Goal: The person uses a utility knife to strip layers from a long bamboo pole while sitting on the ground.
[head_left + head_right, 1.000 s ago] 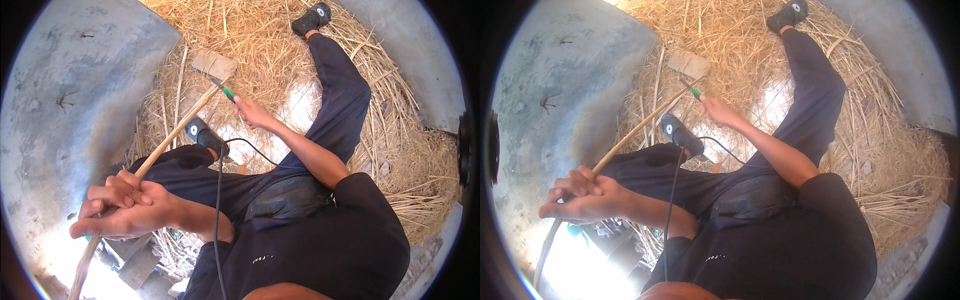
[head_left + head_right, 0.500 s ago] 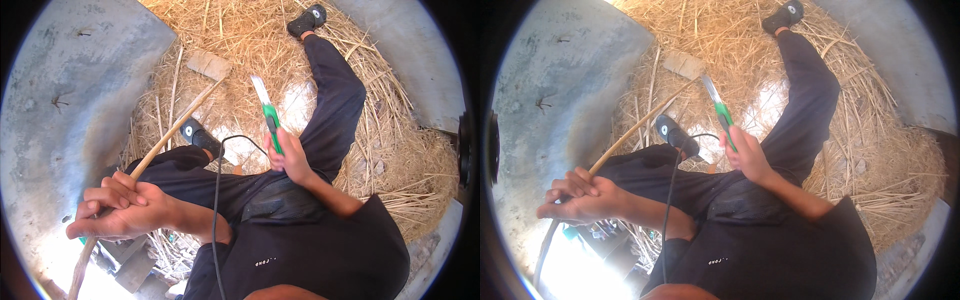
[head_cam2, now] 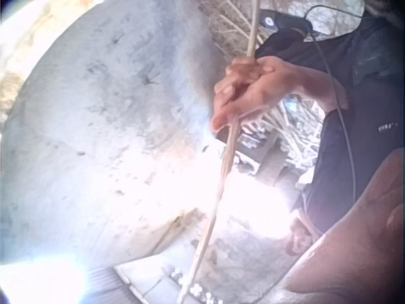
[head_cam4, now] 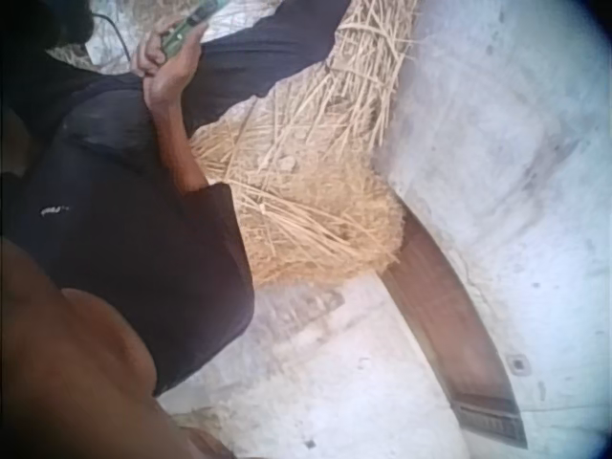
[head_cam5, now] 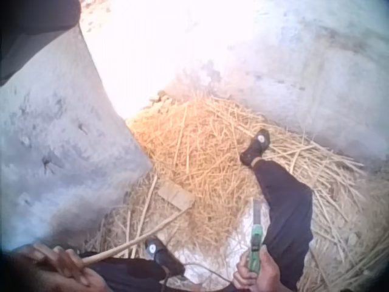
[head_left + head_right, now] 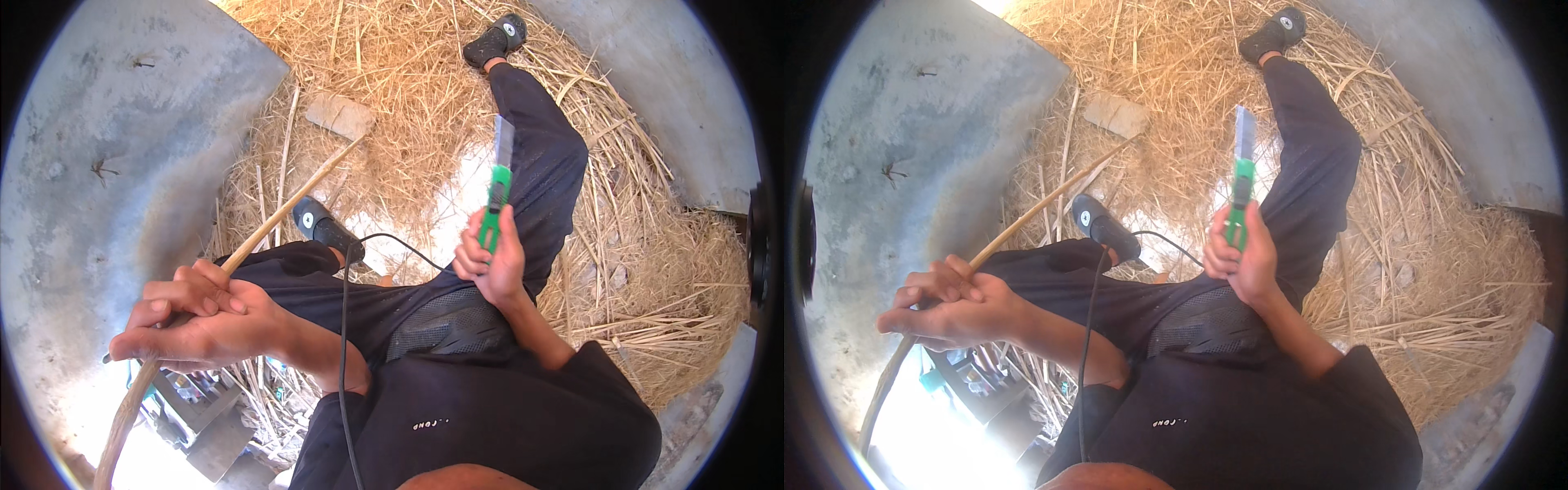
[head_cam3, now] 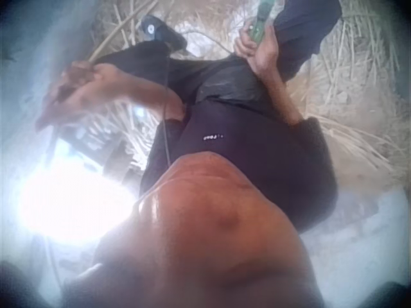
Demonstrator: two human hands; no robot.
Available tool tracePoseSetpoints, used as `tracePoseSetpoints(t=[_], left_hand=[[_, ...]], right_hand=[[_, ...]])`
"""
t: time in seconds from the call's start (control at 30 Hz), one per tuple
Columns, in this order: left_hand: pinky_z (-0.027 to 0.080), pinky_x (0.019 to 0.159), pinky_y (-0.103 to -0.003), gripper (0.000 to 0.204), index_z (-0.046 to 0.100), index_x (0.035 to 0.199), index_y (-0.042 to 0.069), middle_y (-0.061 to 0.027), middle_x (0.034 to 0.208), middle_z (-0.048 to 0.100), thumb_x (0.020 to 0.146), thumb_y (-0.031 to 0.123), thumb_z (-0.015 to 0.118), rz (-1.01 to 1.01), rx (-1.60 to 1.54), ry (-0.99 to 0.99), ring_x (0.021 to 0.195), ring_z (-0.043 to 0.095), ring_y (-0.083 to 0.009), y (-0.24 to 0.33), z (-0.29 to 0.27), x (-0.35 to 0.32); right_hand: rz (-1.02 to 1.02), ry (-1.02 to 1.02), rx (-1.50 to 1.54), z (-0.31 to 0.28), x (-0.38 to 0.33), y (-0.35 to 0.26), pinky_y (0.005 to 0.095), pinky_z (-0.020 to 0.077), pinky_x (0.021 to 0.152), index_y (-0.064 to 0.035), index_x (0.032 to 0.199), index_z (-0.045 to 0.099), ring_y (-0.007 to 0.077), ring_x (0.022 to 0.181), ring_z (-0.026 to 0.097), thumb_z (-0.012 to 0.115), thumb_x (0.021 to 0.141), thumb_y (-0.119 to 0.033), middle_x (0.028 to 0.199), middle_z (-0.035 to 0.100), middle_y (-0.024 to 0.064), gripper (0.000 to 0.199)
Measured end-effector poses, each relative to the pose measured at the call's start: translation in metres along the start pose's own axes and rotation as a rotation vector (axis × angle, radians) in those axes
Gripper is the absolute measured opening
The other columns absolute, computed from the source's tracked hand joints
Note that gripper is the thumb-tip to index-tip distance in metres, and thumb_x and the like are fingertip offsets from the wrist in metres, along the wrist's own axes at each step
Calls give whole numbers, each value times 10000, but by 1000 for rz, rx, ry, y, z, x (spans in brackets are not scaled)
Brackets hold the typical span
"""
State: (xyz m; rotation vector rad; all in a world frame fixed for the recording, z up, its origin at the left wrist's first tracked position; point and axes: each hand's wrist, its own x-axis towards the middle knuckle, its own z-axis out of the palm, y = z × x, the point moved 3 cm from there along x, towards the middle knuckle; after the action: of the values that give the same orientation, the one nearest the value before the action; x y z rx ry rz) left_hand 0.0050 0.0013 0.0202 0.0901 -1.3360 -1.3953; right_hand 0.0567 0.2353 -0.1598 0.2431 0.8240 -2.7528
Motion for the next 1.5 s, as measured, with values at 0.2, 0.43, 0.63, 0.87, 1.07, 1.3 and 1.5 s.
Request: tracePoseSetpoints(t=[0.2, 0.43, 0.63, 0.87, 1.07, 1.3, 1.5], left_hand=[[142, 327, -187, 491, 471, 626, 140, 68, 464, 286, 968, 490, 427, 9, 7, 15, 350, 169, -24, -1, 0, 0], [116, 311, -201, 497, 342, 638, 135, 46, 466, 232, 973, 500, 382, 10, 131, 142, 345, 159, -29, -3, -11, 10], [137, 306, -197, 504, 345, 620, 143, 43, 458, 247, 964, 504, 413, -10, 80, 166, 340, 172, -33, -13, -27, 25], [163, 320, -191, 495, 436, 644, 121, 36, 480, 300, 943, 515, 463, -28, 67, 155, 341, 231, -30, -13, -40, 28], [163, 316, -186, 494, 457, 635, 116, 52, 453, 281, 938, 506, 480, -52, 33, 190, 339, 235, -22, -13, -37, 25], [172, 317, -179, 497, 462, 646, 116, 53, 446, 291, 929, 525, 478, -43, 47, 197, 338, 242, -21, -16, -44, 28], [186, 329, -182, 499, 440, 669, 107, 57, 450, 266, 926, 533, 470, -15, 117, 263, 343, 250, -22, -18, -47, 32]], right_hand=[[45, -226, -309, 34, 94, 30, 229, 276, 352, -67, 856, 496, 66, 379, 301, 268, 1012, -440, 514, 332, -44, 464], [-416, -49, -1370, 24, 160, 54, 347, 362, 388, -12, 886, 557, 134, 427, 422, 313, 1006, -416, 526, 451, 36, 487], [-104, -1, -1834, -35, 172, 96, 456, 412, 459, 14, 865, 564, 256, 457, 518, 350, 1002, -379, 540, 524, 115, 469], [-323, -217, -1760, 34, 161, 88, 470, 428, 468, -4, 895, 556, 374, 536, 584, 397, 990, -315, 609, 580, 198, 362], [-25, 44, -2124, -86, 206, 95, 451, 460, 511, -18, 856, 551, 267, 529, 576, 283, 1008, -387, 585, 549, 130, 480], [-135, -149, -1713, 20, 173, 98, 473, 454, 520, 16, 852, 543, 296, 527, 559, 314, 1009, -304, 589, 549, 139, 424], [341, -54, -2112, -142, 210, 142, 494, 488, 760, 43, 940, 617, 399, 868, 628, 322, 985, -312, 982, 641, 242, 463]])
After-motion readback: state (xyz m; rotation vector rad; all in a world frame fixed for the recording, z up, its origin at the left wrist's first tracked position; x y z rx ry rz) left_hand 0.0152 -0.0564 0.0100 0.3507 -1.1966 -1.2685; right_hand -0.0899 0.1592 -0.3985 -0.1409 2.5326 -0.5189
